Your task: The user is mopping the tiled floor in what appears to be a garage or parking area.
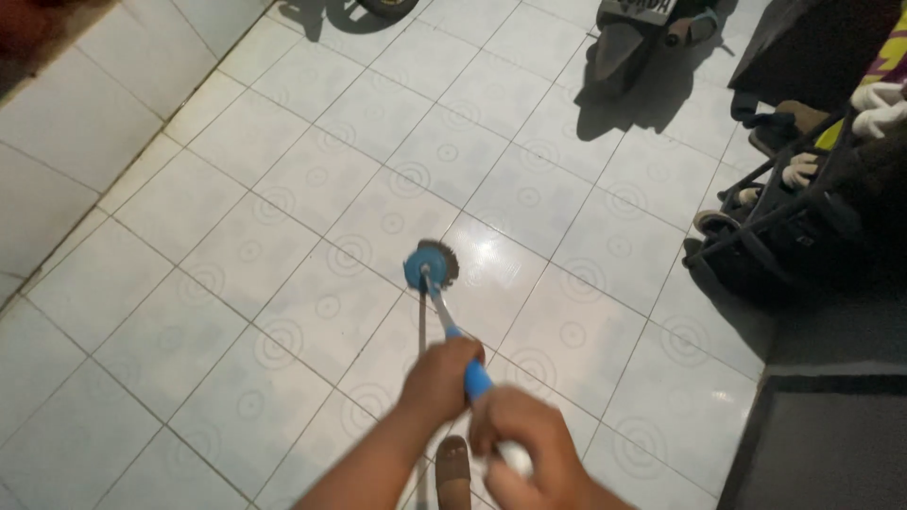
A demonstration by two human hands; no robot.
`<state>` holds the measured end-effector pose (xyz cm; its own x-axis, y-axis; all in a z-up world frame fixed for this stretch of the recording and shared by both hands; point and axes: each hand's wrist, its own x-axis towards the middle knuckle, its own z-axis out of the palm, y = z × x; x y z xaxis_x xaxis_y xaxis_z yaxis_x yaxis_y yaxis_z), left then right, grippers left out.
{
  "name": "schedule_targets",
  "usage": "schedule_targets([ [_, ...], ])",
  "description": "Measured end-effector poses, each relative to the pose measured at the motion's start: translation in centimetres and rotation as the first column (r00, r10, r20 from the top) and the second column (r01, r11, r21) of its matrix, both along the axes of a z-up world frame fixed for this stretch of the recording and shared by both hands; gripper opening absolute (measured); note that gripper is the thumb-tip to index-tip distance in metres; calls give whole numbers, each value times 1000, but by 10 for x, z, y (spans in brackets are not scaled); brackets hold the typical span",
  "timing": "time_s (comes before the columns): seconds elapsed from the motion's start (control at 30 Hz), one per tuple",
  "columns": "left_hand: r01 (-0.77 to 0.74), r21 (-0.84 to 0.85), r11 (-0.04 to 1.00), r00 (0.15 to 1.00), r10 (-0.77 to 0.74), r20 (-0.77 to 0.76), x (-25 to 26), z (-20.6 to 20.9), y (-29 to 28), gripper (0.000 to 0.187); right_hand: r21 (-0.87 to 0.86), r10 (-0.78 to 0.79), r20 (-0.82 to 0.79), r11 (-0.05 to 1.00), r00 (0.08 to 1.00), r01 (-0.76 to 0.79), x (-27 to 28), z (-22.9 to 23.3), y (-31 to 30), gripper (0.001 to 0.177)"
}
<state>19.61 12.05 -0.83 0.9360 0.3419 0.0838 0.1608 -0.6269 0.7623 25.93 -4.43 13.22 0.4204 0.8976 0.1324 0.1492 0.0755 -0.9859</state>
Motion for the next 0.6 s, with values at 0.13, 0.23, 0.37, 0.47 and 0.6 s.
schedule_targets([
  [0.13, 2, -44, 999, 998, -5, -57, -9, 47, -7, 25, 92, 14, 64, 996, 998, -20, -2, -12, -7, 17],
  [0.23, -10, -71, 997, 989, -1, -151, -3, 31, 7, 27, 39, -2, 68, 999, 998, -1, 6, -27, 3, 19],
  [0.37, -82, -54, 995, 977, 69, -203, 4, -6, 47, 21, 97, 48, 56, 994, 997, -53, 12, -39, 46, 10],
  [0.47, -113, -38, 993, 952, 97, -290, 11, -19, 65, 24, 40, 59, 137, 997, 989, -65, 11, -38, 69, 14],
  [0.6, -110, -27, 994, 968, 101, -229, 19, -42, 59, 34, 37, 20, 187, 999, 982, -27, 16, -37, 63, 14],
])
